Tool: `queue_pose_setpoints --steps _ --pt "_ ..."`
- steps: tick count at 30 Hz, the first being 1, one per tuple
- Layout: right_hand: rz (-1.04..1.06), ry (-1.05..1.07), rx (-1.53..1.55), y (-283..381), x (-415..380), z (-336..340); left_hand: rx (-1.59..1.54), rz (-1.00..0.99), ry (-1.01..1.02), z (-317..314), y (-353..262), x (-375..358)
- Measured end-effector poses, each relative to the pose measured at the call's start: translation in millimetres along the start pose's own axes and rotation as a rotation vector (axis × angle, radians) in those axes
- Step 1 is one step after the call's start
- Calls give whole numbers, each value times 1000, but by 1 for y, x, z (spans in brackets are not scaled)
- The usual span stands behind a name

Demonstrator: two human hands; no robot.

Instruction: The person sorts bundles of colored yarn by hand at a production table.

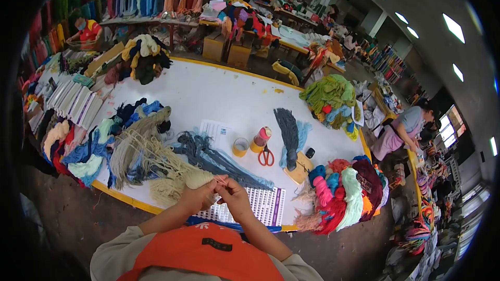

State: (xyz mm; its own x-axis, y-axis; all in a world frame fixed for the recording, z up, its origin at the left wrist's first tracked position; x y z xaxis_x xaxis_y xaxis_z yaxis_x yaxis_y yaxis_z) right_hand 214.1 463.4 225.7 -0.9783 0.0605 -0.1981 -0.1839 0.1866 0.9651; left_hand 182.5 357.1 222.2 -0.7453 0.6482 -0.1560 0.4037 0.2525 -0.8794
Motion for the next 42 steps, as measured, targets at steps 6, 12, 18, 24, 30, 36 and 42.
queue_pose_setpoints --steps 6,12,18,24,30,36,42 --pt "-46 8 218 3 -1 -1 -198 17 -52 1 18 13" --pt "20 -20 112 10 3 6 -314 -87 154 7 22 22" --pt "20 -25 158 16 0 3 -368 -108 177 -6 -2 14" --pt "11 -30 191 11 1 9 -442 -52 250 -10 6 16" --pt "81 -33 7 16 0 9 -412 -29 242 -14 10 22" --pt "59 -146 -67 -18 9 82 -272 232 52 22 36 29" --pt "-96 -526 287 -46 -4 212 -393 204 -124 88 55 38"
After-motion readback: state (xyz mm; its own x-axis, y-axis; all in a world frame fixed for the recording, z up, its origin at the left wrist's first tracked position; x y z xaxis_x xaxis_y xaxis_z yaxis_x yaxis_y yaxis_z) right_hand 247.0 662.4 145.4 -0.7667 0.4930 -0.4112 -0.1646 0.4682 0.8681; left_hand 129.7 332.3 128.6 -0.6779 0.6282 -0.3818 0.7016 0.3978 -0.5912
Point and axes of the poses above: each hand's wrist, its own x-axis towards the middle knuckle, its own z-axis out of the back of the hand, y = z × x, the point moved 8 cm from there along x, towards the middle knuckle, and after that the axes turned 2 degrees about -z, right-handed, at the moved point
